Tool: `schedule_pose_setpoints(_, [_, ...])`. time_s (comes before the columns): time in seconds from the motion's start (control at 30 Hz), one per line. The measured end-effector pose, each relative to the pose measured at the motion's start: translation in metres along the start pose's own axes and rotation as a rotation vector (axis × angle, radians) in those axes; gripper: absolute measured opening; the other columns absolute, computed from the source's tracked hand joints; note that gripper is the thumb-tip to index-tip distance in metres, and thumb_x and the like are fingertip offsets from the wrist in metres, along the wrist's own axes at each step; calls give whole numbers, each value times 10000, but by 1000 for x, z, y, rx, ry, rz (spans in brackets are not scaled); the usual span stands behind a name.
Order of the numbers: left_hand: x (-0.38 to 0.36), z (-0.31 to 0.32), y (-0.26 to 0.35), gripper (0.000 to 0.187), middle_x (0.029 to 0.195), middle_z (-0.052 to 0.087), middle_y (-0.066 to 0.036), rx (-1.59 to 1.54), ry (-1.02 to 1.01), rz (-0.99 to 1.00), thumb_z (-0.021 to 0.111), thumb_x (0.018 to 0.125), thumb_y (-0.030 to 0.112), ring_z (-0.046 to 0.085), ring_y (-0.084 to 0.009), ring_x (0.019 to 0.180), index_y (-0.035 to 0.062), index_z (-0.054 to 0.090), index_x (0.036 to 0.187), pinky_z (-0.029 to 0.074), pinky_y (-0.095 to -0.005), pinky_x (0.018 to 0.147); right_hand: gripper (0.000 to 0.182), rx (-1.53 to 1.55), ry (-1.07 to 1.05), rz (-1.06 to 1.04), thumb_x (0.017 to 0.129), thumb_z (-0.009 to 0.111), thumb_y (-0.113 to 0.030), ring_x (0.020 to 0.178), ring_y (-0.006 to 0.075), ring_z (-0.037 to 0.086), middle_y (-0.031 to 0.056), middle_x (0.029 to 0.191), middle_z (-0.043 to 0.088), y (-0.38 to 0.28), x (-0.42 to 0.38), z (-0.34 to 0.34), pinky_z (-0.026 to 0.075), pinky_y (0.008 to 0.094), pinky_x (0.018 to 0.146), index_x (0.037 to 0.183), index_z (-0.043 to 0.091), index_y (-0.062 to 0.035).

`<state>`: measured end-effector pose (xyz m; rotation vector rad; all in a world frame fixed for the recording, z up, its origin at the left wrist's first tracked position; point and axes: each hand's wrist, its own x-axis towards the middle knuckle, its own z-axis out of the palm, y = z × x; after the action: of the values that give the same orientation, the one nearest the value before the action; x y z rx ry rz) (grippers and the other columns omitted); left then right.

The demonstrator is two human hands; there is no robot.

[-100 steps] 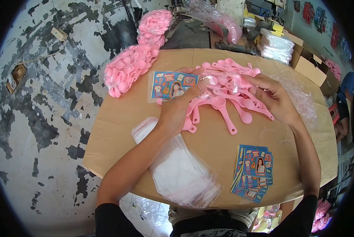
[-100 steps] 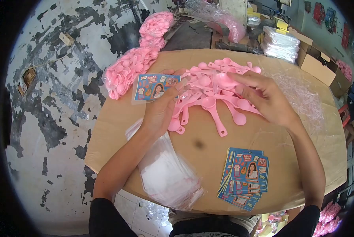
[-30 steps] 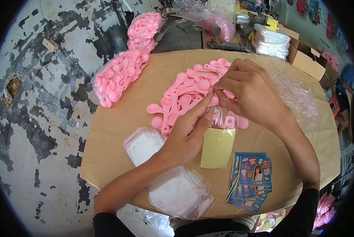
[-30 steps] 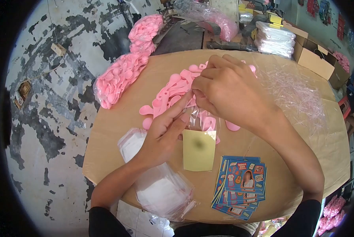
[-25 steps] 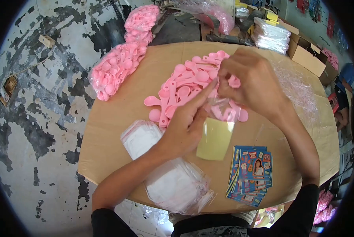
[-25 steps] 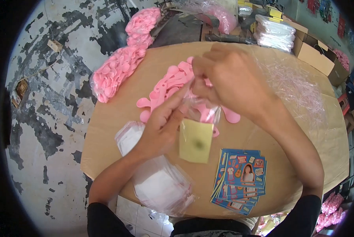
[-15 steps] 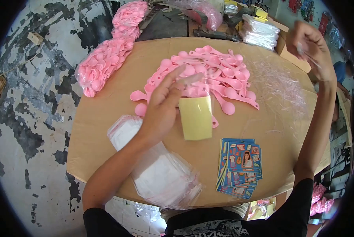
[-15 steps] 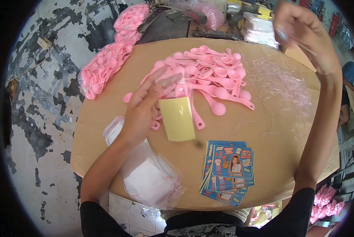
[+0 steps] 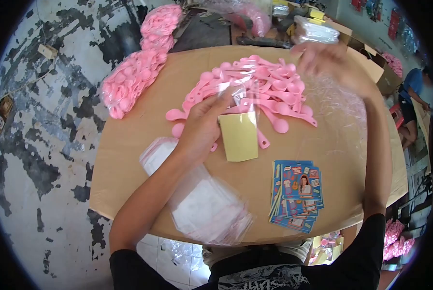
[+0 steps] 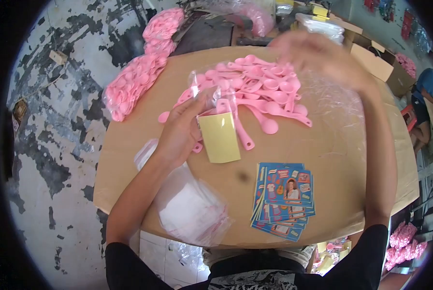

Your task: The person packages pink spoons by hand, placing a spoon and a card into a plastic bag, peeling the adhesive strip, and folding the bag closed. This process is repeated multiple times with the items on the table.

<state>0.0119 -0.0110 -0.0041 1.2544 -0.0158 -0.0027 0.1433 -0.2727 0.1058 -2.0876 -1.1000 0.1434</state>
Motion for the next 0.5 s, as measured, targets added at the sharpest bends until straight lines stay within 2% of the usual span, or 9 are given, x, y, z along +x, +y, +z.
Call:
schedule_pose_setpoints(0.07, [-3,6,2,420,1112,640,-89,-16,-38,37,442,1009,304,663,-158,924,47,475,1339,539,-261,738,282,-14,-213,-47,888,630,-142,870,83,574,26,967,653,-6,9,63,471,257,745,1131,616,1])
schedule_pose_setpoints(0.1, [-2,8,1,423,1091,645,-85,19,-24,61,440,1009,314,665,-152,909,45,481,1333,538,-257,724,295,30,-238,-65,892,640,-151,798,65,574,20,918,654,-6,11,90,472,242,684,1145,614,-3])
schedule_pose_setpoints(0.2, [-4,7,2,437,1012,660,-68,93,1,68,425,1012,345,669,-120,828,48,494,1326,533,-229,650,305,204,-147,4,884,670,-144,679,34,555,6,830,652,-21,10,114,448,206,599,1155,612,-16])
schedule_pose_setpoints(0.3, [4,-2,-2,452,994,661,-51,79,27,35,415,1015,353,660,-92,780,55,477,1349,525,-210,605,290,273,0,58,889,675,-262,609,25,516,-5,746,627,-7,15,125,403,212,511,1067,664,-33])
schedule_pose_setpoints(0.33, [4,-2,-2,457,996,660,-48,72,0,82,411,1016,354,657,-87,781,56,467,1358,525,-207,604,275,365,14,-69,891,675,-267,544,-4,468,-36,693,600,-1,17,128,349,199,459,1043,673,-38])
schedule_pose_setpoints(0.4, [2,1,-2,467,1000,660,-41,64,-49,177,404,1018,355,653,-77,782,58,448,1375,525,-200,601,274,346,-119,1,890,677,-243,557,4,485,-24,706,614,-1,17,120,368,198,476,1068,672,-35])
schedule_pose_setpoints(0.43, [1,1,-4,470,999,660,-40,49,-65,153,406,1018,356,652,-74,783,58,443,1379,524,-199,598,275,337,-186,35,889,677,-231,563,7,493,-18,713,621,-1,17,117,378,198,484,1081,672,-33])
schedule_pose_setpoints(0.5, [0,2,-6,477,997,660,-38,21,-101,110,410,1016,357,650,-69,783,58,433,1387,523,-199,592,268,338,-112,-28,891,671,-197,570,17,506,-8,726,634,1,16,119,392,197,495,1100,671,-30])
